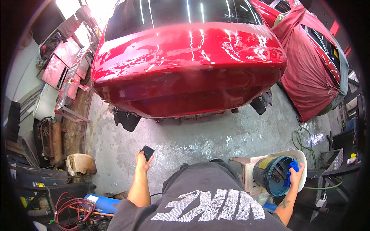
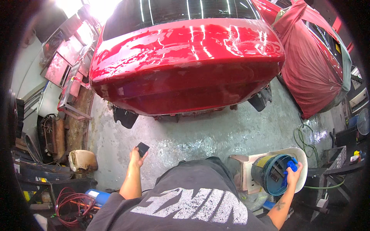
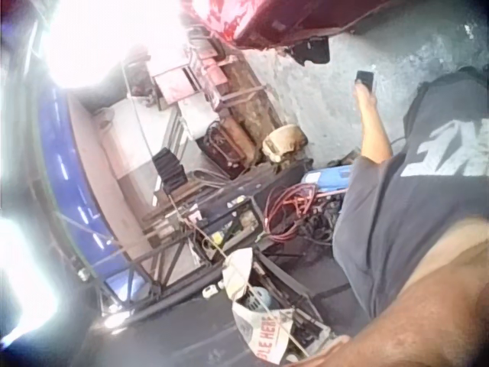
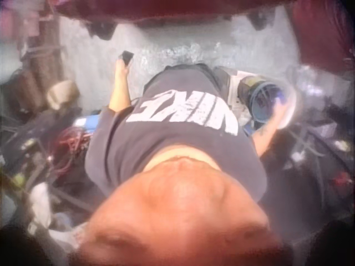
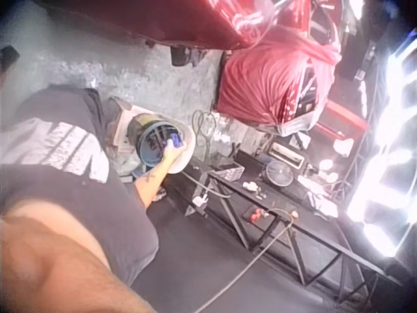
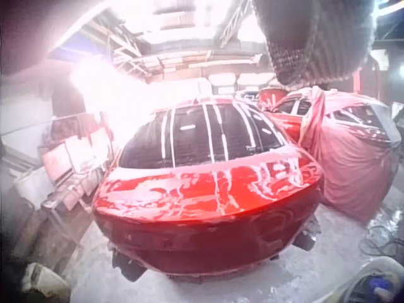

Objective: The person wipes the rear trunk of a red car using a blue microfiber cloth. They repeatedly rub the surface in circular and linear motions, occasionally pausing to feel the paint with their hand. The task is performed in a workshop environment with various tools visible in the background.

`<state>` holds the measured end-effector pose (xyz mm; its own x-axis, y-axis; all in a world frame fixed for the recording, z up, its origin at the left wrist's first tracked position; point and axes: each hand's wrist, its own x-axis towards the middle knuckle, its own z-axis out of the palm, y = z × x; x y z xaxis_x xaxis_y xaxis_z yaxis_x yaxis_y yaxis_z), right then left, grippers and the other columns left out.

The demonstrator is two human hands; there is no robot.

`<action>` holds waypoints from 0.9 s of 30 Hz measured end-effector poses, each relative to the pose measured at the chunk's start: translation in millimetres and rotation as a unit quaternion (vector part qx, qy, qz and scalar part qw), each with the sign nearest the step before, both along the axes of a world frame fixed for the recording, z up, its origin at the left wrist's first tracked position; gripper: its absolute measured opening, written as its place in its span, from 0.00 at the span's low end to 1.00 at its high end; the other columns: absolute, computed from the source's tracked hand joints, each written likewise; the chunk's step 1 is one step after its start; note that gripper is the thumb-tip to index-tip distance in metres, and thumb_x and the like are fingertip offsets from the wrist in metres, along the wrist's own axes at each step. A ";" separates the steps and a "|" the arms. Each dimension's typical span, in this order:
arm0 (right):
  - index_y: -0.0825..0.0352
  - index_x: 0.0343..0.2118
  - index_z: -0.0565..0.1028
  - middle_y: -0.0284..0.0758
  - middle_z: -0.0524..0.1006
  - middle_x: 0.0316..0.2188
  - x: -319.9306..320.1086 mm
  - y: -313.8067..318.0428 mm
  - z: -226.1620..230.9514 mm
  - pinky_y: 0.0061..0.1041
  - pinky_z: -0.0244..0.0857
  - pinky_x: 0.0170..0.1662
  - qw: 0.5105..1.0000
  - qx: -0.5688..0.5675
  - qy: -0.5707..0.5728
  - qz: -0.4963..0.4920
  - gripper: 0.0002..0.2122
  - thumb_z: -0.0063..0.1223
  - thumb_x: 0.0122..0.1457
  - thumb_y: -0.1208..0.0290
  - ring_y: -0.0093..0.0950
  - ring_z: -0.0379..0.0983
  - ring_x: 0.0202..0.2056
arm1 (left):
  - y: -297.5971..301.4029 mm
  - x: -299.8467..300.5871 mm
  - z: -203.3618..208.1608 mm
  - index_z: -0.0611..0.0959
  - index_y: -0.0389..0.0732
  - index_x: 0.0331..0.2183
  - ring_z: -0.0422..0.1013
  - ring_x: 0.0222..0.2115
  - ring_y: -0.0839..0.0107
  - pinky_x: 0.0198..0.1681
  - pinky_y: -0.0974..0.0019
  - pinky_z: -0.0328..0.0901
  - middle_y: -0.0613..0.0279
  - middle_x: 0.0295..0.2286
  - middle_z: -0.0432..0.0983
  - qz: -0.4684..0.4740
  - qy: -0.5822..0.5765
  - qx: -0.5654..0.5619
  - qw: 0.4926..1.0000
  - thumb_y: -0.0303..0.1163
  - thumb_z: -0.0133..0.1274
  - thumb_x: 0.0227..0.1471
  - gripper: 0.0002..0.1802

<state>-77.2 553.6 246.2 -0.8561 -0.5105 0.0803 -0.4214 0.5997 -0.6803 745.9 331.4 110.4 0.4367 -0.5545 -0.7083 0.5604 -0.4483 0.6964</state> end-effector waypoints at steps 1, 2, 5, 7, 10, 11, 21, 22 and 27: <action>0.63 0.54 0.69 0.43 0.78 0.42 -4.4 6.4 -10.8 0.37 0.72 0.49 0.999 0.031 -0.012 -0.010 0.27 0.63 0.48 0.73 0.37 0.77 0.42 | -7.8 -0.7 3.7 0.66 0.44 0.69 0.75 0.54 0.50 0.53 0.38 0.76 0.46 0.60 0.70 -0.012 -0.014 -0.008 1.000 0.31 0.43 0.68 0.30; 0.63 0.54 0.67 0.43 0.77 0.42 -9.2 11.6 -24.3 0.37 0.71 0.48 0.997 0.064 -0.024 -0.018 0.28 0.63 0.48 0.74 0.37 0.76 0.42 | -11.2 -0.8 8.2 0.65 0.45 0.70 0.74 0.54 0.49 0.53 0.38 0.76 0.45 0.61 0.69 -0.022 -0.029 -0.012 0.999 0.30 0.43 0.68 0.31; 0.63 0.50 0.64 0.43 0.73 0.41 -41.0 47.8 -89.8 0.40 0.68 0.52 0.989 0.121 -0.075 0.043 0.27 0.66 0.48 0.75 0.41 0.72 0.42 | -22.9 -24.4 22.5 0.73 0.46 0.65 0.76 0.51 0.56 0.54 0.37 0.74 0.54 0.55 0.77 -0.072 -0.010 -0.031 0.997 0.31 0.43 0.68 0.26; 0.65 0.50 0.68 0.47 0.78 0.46 -40.8 66.4 -121.5 0.40 0.68 0.55 0.965 0.230 -0.105 0.064 0.27 0.73 0.54 0.64 0.40 0.74 0.49 | -22.3 -49.0 34.9 0.78 0.49 0.61 0.77 0.49 0.60 0.54 0.37 0.74 0.58 0.52 0.80 -0.088 -0.025 -0.023 0.996 0.34 0.44 0.69 0.22; 0.54 0.75 0.58 0.47 0.67 0.69 -28.9 64.0 -127.8 0.60 0.61 0.62 0.857 0.372 -0.344 0.093 0.40 0.63 0.64 0.48 0.50 0.66 0.65 | 1.3 -67.1 33.2 0.79 0.48 0.61 0.78 0.48 0.60 0.53 0.38 0.74 0.58 0.52 0.79 -0.080 -0.025 -0.010 0.996 0.35 0.44 0.70 0.22; 0.52 0.75 0.58 0.46 0.63 0.71 -6.4 54.2 -111.7 0.65 0.59 0.61 0.837 0.386 -0.377 0.092 0.39 0.62 0.64 0.47 0.51 0.64 0.67 | 16.8 -65.7 33.5 0.79 0.48 0.60 0.77 0.49 0.58 0.54 0.38 0.73 0.58 0.52 0.79 -0.066 -0.031 0.007 0.997 0.36 0.44 0.70 0.21; 0.66 0.65 0.72 0.46 0.76 0.59 -79.2 52.0 -304.1 0.52 0.66 0.60 0.788 0.268 -0.555 0.014 0.31 0.57 0.64 0.51 0.45 0.75 0.57 | 160.3 -51.0 42.5 0.82 0.56 0.58 0.75 0.48 0.61 0.48 0.43 0.75 0.64 0.52 0.79 -0.048 -0.124 0.133 0.982 0.38 0.47 0.69 0.20; 0.68 0.62 0.76 0.45 0.81 0.55 -49.3 47.3 -324.6 0.44 0.70 0.58 0.800 0.260 -0.540 -0.035 0.29 0.60 0.62 0.56 0.42 0.78 0.55 | 185.0 -44.6 63.5 0.82 0.56 0.58 0.76 0.47 0.61 0.47 0.43 0.76 0.63 0.51 0.80 -0.027 -0.137 0.146 0.979 0.38 0.47 0.68 0.20; 0.76 0.57 0.79 0.50 0.80 0.56 -94.5 48.5 -363.9 0.43 0.69 0.59 0.877 0.286 -0.377 0.083 0.29 0.56 0.62 0.54 0.43 0.79 0.55 | 209.3 -46.5 51.8 0.79 0.53 0.59 0.77 0.45 0.59 0.39 0.44 0.77 0.59 0.49 0.80 -0.001 -0.174 0.154 0.973 0.39 0.48 0.68 0.20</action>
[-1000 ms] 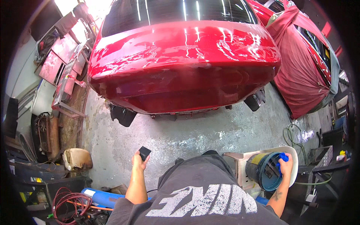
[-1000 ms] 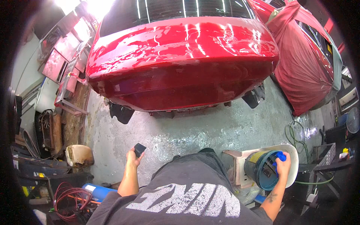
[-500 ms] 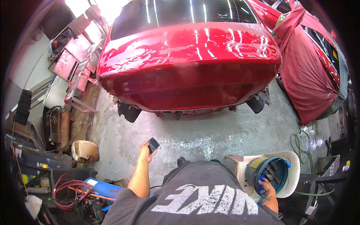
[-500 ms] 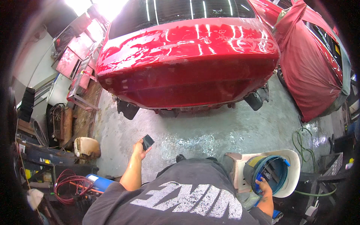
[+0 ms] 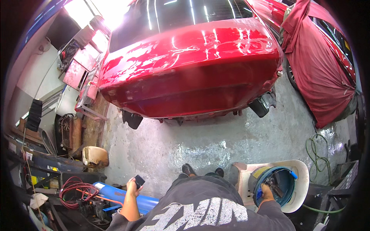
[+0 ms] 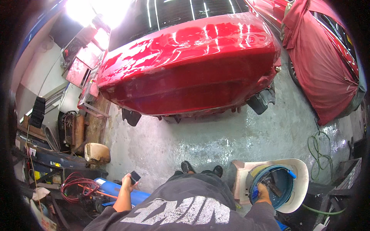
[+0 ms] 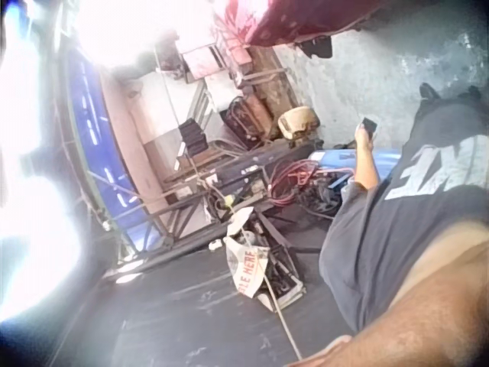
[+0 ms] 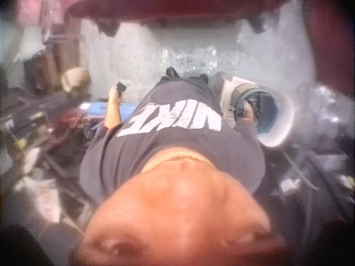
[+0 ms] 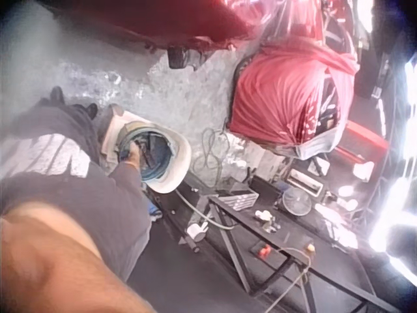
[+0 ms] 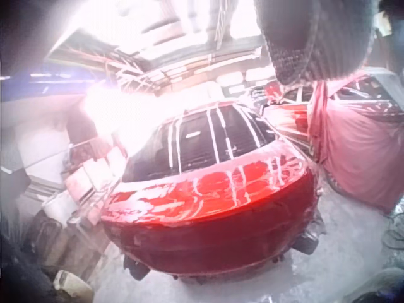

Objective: The person wipes the rear trunk of a red car using a blue microfiber cloth. They repeatedly rub the surface in circular and linear motions, occasionally pausing to feel the paint with their hand. The task is performed in a workshop environment with various tools visible in the background.

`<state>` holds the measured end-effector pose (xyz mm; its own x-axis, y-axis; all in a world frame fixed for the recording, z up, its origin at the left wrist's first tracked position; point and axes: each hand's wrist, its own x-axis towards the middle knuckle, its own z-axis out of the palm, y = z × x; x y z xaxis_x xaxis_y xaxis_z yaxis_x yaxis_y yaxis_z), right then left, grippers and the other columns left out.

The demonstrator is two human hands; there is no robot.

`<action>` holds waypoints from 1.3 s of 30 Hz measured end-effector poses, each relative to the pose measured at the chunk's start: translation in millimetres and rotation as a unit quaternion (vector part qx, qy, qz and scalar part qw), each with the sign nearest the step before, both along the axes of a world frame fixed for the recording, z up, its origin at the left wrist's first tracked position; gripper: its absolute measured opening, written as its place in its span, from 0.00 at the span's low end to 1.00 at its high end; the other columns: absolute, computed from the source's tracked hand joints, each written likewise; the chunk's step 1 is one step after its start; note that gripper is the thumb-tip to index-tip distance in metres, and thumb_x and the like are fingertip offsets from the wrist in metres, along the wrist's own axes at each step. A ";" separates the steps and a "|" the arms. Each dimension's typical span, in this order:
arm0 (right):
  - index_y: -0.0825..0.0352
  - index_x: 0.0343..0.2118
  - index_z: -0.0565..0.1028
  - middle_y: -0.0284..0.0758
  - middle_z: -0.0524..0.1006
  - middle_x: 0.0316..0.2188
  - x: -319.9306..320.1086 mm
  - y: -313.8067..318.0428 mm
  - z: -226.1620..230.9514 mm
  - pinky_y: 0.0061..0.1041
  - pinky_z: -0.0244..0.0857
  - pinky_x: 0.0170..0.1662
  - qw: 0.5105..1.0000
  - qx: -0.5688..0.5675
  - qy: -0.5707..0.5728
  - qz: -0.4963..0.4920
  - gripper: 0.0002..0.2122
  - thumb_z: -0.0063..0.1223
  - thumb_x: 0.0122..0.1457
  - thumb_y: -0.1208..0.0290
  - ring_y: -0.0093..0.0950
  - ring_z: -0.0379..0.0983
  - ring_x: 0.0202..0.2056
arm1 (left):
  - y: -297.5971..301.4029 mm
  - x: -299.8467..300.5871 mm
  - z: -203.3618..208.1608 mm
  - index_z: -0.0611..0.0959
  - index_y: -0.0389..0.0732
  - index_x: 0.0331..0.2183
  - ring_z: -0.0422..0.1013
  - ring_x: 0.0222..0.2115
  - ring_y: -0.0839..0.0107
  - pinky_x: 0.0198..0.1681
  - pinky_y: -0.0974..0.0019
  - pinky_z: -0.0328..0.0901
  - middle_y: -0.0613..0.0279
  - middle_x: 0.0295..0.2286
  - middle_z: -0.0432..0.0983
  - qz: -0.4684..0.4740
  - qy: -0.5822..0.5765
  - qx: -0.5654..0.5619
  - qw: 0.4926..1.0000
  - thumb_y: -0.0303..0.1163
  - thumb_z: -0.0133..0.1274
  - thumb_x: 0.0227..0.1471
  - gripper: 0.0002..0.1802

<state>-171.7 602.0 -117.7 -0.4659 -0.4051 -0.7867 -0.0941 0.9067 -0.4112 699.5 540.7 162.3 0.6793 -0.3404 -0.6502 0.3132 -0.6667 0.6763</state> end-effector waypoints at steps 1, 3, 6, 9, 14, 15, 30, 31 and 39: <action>0.77 0.56 0.79 0.52 0.80 0.57 95.4 -29.3 89.9 0.43 0.69 0.59 0.999 0.039 -0.010 0.004 0.29 0.54 0.63 0.53 0.43 0.79 0.56 | 88.2 32.1 38.2 0.79 0.53 0.58 0.77 0.45 0.59 0.38 0.44 0.77 0.59 0.48 0.80 0.067 -0.052 0.032 0.996 0.39 0.48 0.68 0.19; 0.78 0.54 0.80 0.58 0.77 0.59 20.8 -7.6 51.3 0.45 0.68 0.62 0.991 0.096 0.082 0.033 0.29 0.45 0.67 0.52 0.48 0.77 0.60 | 49.1 6.3 2.6 0.80 0.53 0.55 0.78 0.43 0.59 0.36 0.44 0.75 0.59 0.46 0.80 0.041 -0.019 0.028 0.999 0.42 0.48 0.68 0.18; 0.74 0.52 0.83 0.58 0.76 0.59 40.3 -23.4 74.5 0.48 0.63 0.66 0.972 0.113 0.198 0.058 0.33 0.39 0.69 0.45 0.55 0.73 0.60 | 69.6 -3.0 -5.3 0.81 0.52 0.51 0.78 0.39 0.58 0.33 0.44 0.73 0.58 0.43 0.80 0.073 -0.052 0.090 0.992 0.43 0.47 0.67 0.16; 0.70 0.58 0.80 0.55 0.76 0.60 36.2 -17.7 38.0 0.51 0.66 0.63 0.993 0.089 0.061 -0.052 0.33 0.41 0.68 0.43 0.54 0.76 0.58 | 76.6 2.1 -26.2 0.82 0.50 0.49 0.78 0.37 0.58 0.31 0.44 0.70 0.58 0.41 0.80 0.095 -0.082 0.143 0.982 0.43 0.46 0.66 0.16; 0.64 0.54 0.81 0.44 0.82 0.44 36.4 -11.9 -2.5 0.49 0.73 0.49 0.980 0.049 -0.137 -0.132 0.29 0.47 0.65 0.42 0.44 0.80 0.42 | 59.7 32.6 -45.6 0.81 0.50 0.47 0.74 0.36 0.58 0.28 0.46 0.64 0.59 0.41 0.78 0.032 -0.117 0.169 0.978 0.44 0.45 0.64 0.16; 0.63 0.50 0.83 0.39 0.85 0.36 42.2 -7.9 8.8 0.47 0.75 0.44 0.987 0.054 -0.109 -0.106 0.27 0.49 0.65 0.43 0.40 0.82 0.36 | 61.8 31.6 -42.3 0.81 0.50 0.48 0.74 0.37 0.59 0.28 0.47 0.64 0.59 0.41 0.78 0.068 -0.107 0.152 0.980 0.44 0.46 0.65 0.16; 0.58 0.38 0.84 0.36 0.85 0.33 29.9 5.2 119.1 0.47 0.78 0.45 0.831 -0.131 -0.433 -0.324 0.20 0.59 0.53 0.47 0.41 0.82 0.35 | -63.5 -24.7 -34.3 0.78 0.50 0.52 0.72 0.40 0.62 0.37 0.46 0.71 0.63 0.43 0.77 0.036 -0.079 0.034 0.996 0.47 0.50 0.68 0.16; 0.58 0.38 0.84 0.36 0.85 0.33 31.1 5.7 127.6 0.47 0.78 0.44 0.828 -0.140 -0.433 -0.328 0.20 0.59 0.52 0.46 0.42 0.82 0.34 | -67.3 -24.9 -35.6 0.78 0.50 0.52 0.72 0.41 0.62 0.37 0.46 0.71 0.63 0.43 0.77 0.039 -0.079 0.031 0.996 0.46 0.50 0.68 0.16; 0.54 0.52 0.80 0.38 0.83 0.50 6.5 50.6 167.2 0.58 0.77 0.45 0.776 -0.342 -0.468 -0.248 0.26 0.48 0.58 0.43 0.42 0.81 0.46 | -90.8 -14.2 -90.7 0.80 0.52 0.53 0.73 0.43 0.63 0.40 0.45 0.67 0.62 0.44 0.79 0.074 -0.029 0.024 0.997 0.48 0.47 0.66 0.20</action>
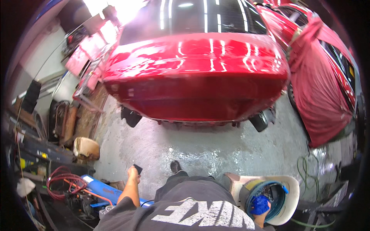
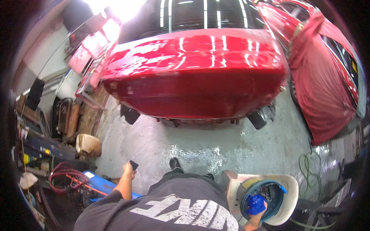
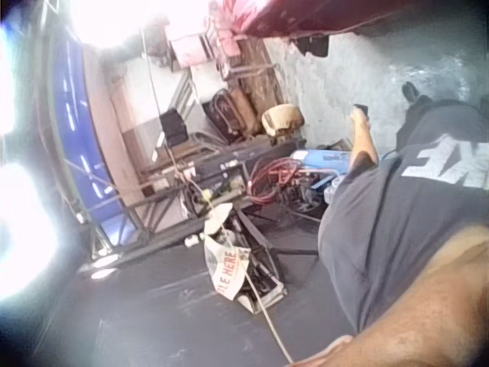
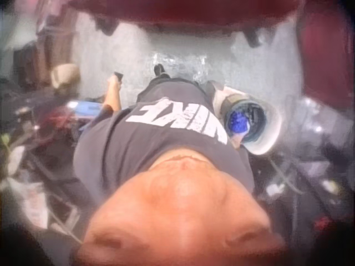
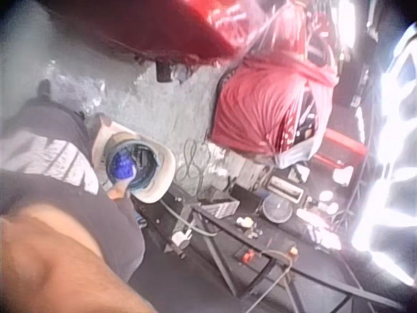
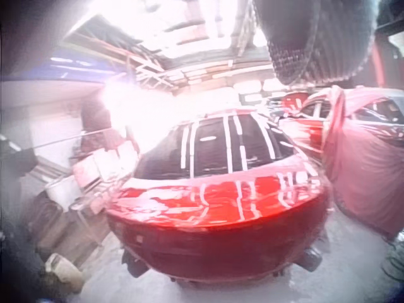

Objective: The person wipes the rear trunk of a red car using a blue microfiber cloth. They repeatedly rub the surface in circular and linear motions, occasionally pausing to feel the paint with their hand. The task is performed in a workshop environment with various tools visible in the background.

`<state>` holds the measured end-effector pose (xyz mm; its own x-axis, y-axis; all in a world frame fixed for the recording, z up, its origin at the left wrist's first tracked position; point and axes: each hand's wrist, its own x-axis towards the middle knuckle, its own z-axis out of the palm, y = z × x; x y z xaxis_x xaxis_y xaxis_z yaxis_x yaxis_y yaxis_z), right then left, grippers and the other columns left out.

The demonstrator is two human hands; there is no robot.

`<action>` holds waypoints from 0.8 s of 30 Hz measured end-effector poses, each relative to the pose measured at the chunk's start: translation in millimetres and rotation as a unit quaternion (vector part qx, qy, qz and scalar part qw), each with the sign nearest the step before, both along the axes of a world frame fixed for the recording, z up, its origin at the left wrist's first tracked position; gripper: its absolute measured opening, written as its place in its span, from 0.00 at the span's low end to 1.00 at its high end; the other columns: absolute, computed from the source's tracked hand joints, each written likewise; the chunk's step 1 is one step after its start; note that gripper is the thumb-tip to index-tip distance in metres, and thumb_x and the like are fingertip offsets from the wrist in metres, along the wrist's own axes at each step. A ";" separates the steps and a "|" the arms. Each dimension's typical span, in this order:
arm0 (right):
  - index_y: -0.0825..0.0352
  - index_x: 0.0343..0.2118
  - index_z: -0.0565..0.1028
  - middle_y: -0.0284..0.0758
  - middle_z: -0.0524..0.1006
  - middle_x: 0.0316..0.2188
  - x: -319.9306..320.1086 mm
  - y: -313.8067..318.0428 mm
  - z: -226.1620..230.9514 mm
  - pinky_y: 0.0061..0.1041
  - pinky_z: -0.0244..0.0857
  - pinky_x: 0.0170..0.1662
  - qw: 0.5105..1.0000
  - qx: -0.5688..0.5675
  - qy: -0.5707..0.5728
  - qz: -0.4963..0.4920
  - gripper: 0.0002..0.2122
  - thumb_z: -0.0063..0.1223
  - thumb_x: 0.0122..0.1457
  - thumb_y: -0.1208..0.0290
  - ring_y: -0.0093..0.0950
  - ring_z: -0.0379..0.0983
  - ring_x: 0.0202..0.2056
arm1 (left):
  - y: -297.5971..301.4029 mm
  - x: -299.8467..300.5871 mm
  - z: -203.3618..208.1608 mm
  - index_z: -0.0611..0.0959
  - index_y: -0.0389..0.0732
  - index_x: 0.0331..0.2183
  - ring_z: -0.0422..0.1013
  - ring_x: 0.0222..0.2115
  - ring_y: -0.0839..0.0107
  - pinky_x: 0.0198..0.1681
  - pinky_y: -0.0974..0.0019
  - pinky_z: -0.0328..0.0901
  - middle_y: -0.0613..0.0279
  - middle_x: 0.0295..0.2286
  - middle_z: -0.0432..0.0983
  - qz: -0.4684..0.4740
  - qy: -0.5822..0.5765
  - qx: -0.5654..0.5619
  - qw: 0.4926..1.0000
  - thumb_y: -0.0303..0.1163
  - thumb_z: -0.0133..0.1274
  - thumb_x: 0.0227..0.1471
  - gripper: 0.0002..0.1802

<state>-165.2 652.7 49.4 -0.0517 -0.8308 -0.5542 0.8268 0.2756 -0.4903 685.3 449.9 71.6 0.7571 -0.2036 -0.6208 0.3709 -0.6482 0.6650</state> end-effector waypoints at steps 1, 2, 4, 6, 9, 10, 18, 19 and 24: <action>0.52 0.54 0.79 0.37 0.81 0.53 26.7 -11.6 14.7 0.63 0.75 0.44 0.996 0.050 0.029 -0.069 0.27 0.46 0.58 0.41 0.44 0.79 0.49 | 8.4 10.5 -3.1 0.80 0.51 0.53 0.74 0.46 0.59 0.46 0.39 0.68 0.61 0.46 0.79 0.023 -0.004 -0.001 1.000 0.47 0.47 0.66 0.19; 0.51 0.56 0.78 0.36 0.80 0.56 59.5 -23.9 56.8 0.67 0.73 0.43 0.984 0.100 0.063 -0.137 0.29 0.43 0.59 0.39 0.45 0.78 0.52 | 18.9 21.4 -6.0 0.80 0.50 0.52 0.75 0.48 0.56 0.53 0.33 0.68 0.60 0.49 0.79 0.046 -0.004 0.000 0.999 0.45 0.48 0.67 0.18; 0.50 0.56 0.78 0.34 0.80 0.56 62.6 -44.3 92.8 0.75 0.69 0.40 0.969 0.082 0.031 -0.229 0.30 0.42 0.58 0.37 0.47 0.75 0.55 | -2.5 18.7 -17.7 0.79 0.48 0.54 0.73 0.52 0.56 0.57 0.31 0.65 0.59 0.51 0.78 0.123 0.113 -0.098 0.981 0.45 0.46 0.67 0.20; 0.58 0.52 0.79 0.38 0.83 0.46 100.8 -105.3 164.3 0.58 0.76 0.40 0.976 0.010 0.127 -0.179 0.28 0.45 0.60 0.42 0.42 0.80 0.46 | -35.2 12.7 0.5 0.78 0.46 0.55 0.71 0.56 0.56 0.61 0.31 0.62 0.59 0.54 0.77 0.139 0.171 -0.206 0.953 0.45 0.45 0.69 0.21; 0.63 0.48 0.79 0.39 0.84 0.38 94.0 -178.4 198.7 0.40 0.79 0.37 0.969 -0.010 0.226 -0.099 0.24 0.47 0.63 0.47 0.37 0.82 0.36 | -136.6 -12.6 89.1 0.74 0.42 0.63 0.68 0.60 0.58 0.63 0.37 0.63 0.57 0.61 0.72 0.041 0.194 -0.341 0.919 0.46 0.45 0.71 0.27; 0.65 0.46 0.79 0.39 0.84 0.35 95.5 -210.1 195.6 0.33 0.78 0.35 0.962 0.011 0.243 -0.122 0.22 0.48 0.65 0.50 0.35 0.82 0.31 | -171.3 -18.3 129.9 0.72 0.43 0.66 0.69 0.59 0.62 0.64 0.43 0.64 0.59 0.61 0.71 0.016 0.167 -0.403 0.900 0.43 0.45 0.73 0.27; 0.70 0.54 0.76 0.41 0.83 0.41 329.8 -485.3 346.2 0.33 0.77 0.43 0.941 -0.232 0.246 0.030 0.23 0.44 0.70 0.54 0.33 0.82 0.39 | -334.6 -50.0 330.1 0.72 0.39 0.67 0.69 0.62 0.57 0.64 0.48 0.66 0.50 0.62 0.70 -0.276 -0.348 -0.544 0.712 0.33 0.52 0.68 0.28; 0.70 0.54 0.76 0.40 0.83 0.41 357.7 -509.6 367.4 0.33 0.77 0.44 0.939 -0.239 0.233 0.077 0.22 0.45 0.70 0.56 0.33 0.82 0.39 | -352.7 -53.5 336.3 0.74 0.39 0.65 0.69 0.61 0.53 0.66 0.46 0.64 0.46 0.61 0.71 -0.321 -0.445 -0.500 0.669 0.33 0.54 0.66 0.28; 0.67 0.53 0.77 0.40 0.82 0.44 489.0 -598.4 420.8 0.33 0.74 0.52 0.678 -0.322 0.657 0.076 0.16 0.59 0.66 0.65 0.31 0.81 0.43 | -420.8 -82.6 324.8 0.82 0.45 0.57 0.73 0.58 0.48 0.65 0.43 0.62 0.48 0.55 0.78 -0.494 -0.597 -0.373 0.511 0.37 0.56 0.62 0.22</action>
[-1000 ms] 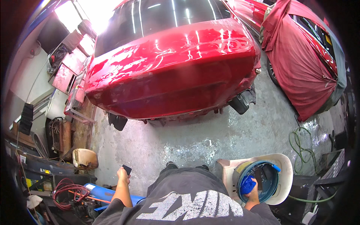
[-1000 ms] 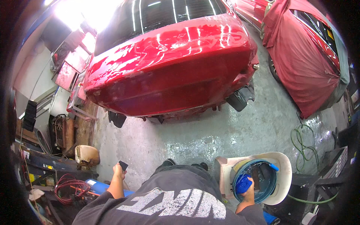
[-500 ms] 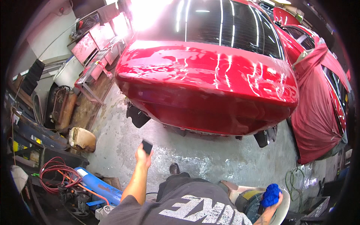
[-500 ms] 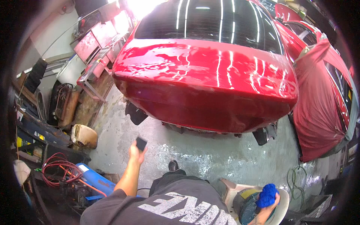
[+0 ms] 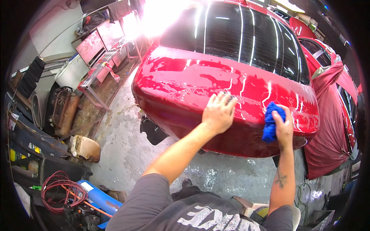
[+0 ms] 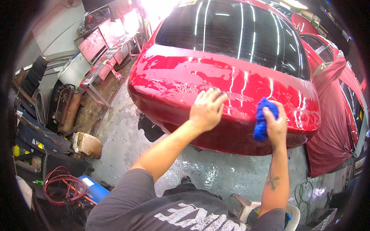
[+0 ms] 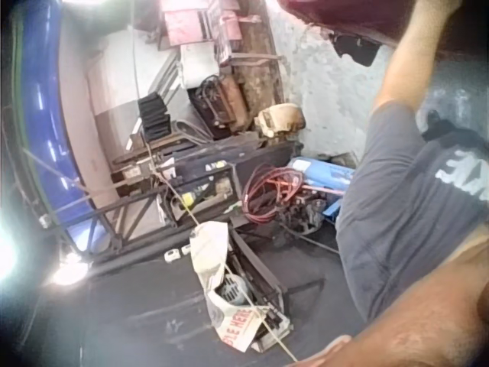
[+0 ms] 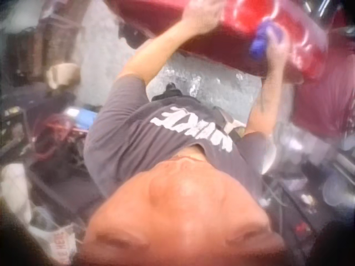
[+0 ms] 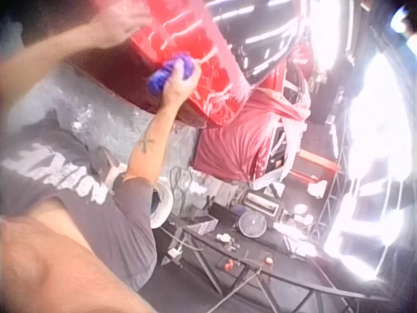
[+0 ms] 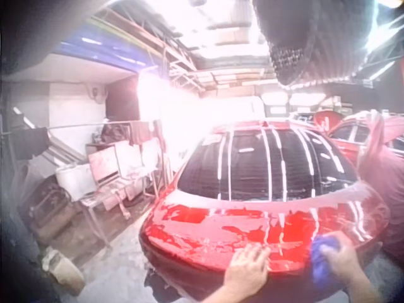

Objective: The person wipes the rear trunk of a red car using a blue microfiber cloth. They repeatedly rub the surface in circular and linear motions, occasionally pausing to feel the paint with their hand. The task is performed in a workshop environment with various tools visible in the background.

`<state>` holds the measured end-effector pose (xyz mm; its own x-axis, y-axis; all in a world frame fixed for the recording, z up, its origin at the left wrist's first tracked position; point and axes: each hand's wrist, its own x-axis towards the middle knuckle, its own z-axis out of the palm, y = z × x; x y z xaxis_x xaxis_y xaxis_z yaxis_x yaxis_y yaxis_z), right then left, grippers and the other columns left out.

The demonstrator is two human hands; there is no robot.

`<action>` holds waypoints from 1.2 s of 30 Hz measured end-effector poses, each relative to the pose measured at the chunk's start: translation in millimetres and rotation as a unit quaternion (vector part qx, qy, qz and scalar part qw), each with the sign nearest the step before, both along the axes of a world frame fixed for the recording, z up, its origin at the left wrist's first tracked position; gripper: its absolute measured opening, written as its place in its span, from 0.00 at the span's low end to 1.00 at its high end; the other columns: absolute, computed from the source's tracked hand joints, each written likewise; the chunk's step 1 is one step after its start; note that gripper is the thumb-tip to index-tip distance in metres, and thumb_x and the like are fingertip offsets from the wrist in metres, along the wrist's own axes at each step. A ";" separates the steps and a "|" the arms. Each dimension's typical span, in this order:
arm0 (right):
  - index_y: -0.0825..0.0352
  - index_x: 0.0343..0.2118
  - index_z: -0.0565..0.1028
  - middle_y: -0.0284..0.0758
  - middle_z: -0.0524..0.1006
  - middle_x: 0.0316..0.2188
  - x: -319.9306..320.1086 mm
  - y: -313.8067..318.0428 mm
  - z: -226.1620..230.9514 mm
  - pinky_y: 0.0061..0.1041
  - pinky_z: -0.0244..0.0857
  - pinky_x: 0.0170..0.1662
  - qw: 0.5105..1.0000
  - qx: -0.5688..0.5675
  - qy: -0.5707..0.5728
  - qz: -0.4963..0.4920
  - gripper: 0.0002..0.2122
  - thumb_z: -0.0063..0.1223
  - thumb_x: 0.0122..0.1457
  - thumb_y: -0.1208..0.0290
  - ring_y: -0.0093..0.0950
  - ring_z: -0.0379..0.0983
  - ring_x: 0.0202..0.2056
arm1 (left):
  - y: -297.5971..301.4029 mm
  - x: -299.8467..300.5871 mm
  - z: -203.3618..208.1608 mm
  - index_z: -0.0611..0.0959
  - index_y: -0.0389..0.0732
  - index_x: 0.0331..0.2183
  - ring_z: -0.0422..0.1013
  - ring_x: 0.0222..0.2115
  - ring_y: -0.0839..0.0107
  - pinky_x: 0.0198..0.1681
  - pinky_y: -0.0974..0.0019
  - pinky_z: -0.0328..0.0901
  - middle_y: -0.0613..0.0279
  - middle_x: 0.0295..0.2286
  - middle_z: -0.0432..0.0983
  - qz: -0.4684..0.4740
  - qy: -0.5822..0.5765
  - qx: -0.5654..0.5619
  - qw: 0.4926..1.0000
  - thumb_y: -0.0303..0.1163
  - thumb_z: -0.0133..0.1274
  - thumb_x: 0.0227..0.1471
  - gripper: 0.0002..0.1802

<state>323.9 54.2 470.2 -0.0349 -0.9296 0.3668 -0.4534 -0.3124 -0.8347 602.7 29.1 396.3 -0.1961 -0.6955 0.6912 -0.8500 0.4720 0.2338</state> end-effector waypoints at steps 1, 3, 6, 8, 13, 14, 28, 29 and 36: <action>0.66 0.56 0.76 0.45 0.81 0.49 11.0 -19.9 -13.7 0.35 0.71 0.58 0.997 -0.019 0.077 -0.008 0.20 0.63 0.65 0.63 0.35 0.80 0.50 | -2.7 -2.9 -2.1 0.83 0.44 0.55 0.74 0.57 0.47 0.64 0.44 0.63 0.51 0.53 0.80 0.003 -0.003 -0.017 1.000 0.38 0.54 0.63 0.20; 0.60 0.61 0.76 0.48 0.76 0.60 56.9 -23.0 -12.8 0.45 0.61 0.67 0.949 -0.075 0.304 -0.044 0.29 0.68 0.59 0.55 0.47 0.70 0.64 | -1.5 1.4 0.4 0.84 0.43 0.54 0.74 0.58 0.47 0.64 0.43 0.63 0.48 0.53 0.81 -0.005 0.023 -0.009 1.000 0.37 0.54 0.62 0.20; 0.56 0.62 0.76 0.45 0.74 0.64 72.8 -29.8 -10.8 0.51 0.53 0.73 0.912 -0.054 0.406 -0.019 0.33 0.71 0.53 0.50 0.55 0.61 0.70 | -2.1 24.7 -4.1 0.84 0.42 0.54 0.74 0.57 0.47 0.64 0.42 0.64 0.44 0.52 0.80 0.013 0.025 -0.010 1.000 0.37 0.55 0.62 0.21; 0.56 0.61 0.77 0.46 0.74 0.65 46.3 -44.3 -13.1 0.51 0.53 0.73 0.920 -0.037 0.389 0.030 0.32 0.71 0.53 0.52 0.55 0.61 0.70 | -4.8 50.2 -4.8 0.84 0.42 0.54 0.74 0.57 0.47 0.64 0.43 0.64 0.44 0.52 0.80 0.037 0.032 0.000 0.999 0.36 0.56 0.61 0.21; 0.60 0.60 0.78 0.49 0.73 0.66 -33.9 -108.5 -16.4 0.47 0.50 0.74 0.947 0.026 0.320 -0.024 0.29 0.68 0.55 0.58 0.54 0.58 0.72 | -6.0 117.2 -20.0 0.87 0.40 0.48 0.77 0.52 0.46 0.60 0.45 0.68 0.47 0.48 0.83 0.027 0.052 -0.084 0.995 0.34 0.59 0.57 0.18; 0.61 0.61 0.78 0.50 0.72 0.66 -63.2 -134.7 -23.7 0.47 0.49 0.75 0.946 0.025 0.319 -0.045 0.29 0.67 0.56 0.58 0.53 0.57 0.72 | -7.4 117.6 -21.4 0.87 0.40 0.47 0.79 0.50 0.48 0.58 0.46 0.69 0.49 0.46 0.84 0.028 0.060 -0.100 0.993 0.35 0.60 0.54 0.18; 0.63 0.64 0.72 0.49 0.68 0.69 332.5 -298.2 -29.4 0.43 0.54 0.73 0.862 -0.126 0.454 0.188 0.36 0.55 0.60 0.40 0.46 0.64 0.70 | -14.3 121.3 -48.2 0.89 0.48 0.47 0.82 0.48 0.57 0.56 0.53 0.72 0.57 0.45 0.86 0.033 0.094 -0.139 0.985 0.39 0.60 0.54 0.19; 0.63 0.65 0.71 0.48 0.66 0.70 357.0 -318.1 -34.5 0.45 0.54 0.73 0.850 -0.130 0.463 0.215 0.37 0.54 0.60 0.39 0.44 0.62 0.71 | -14.0 119.7 -47.8 0.89 0.48 0.47 0.82 0.49 0.57 0.56 0.53 0.72 0.55 0.46 0.86 0.027 0.097 -0.139 0.985 0.40 0.59 0.54 0.18; 0.56 0.68 0.70 0.44 0.70 0.68 526.5 -324.5 -25.8 0.45 0.62 0.68 0.816 -0.129 0.474 0.305 0.40 0.58 0.56 0.38 0.43 0.70 0.66 | -13.5 118.1 -52.1 0.88 0.48 0.44 0.81 0.51 0.57 0.56 0.53 0.73 0.56 0.47 0.85 0.033 0.108 -0.167 0.979 0.40 0.57 0.56 0.16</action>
<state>850.4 -270.2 444.4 0.8189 -0.5551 0.1459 -0.5512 -0.8314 -0.0699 720.8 15.6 344.2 0.0170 -0.4294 0.9029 -0.8292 0.4985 0.2527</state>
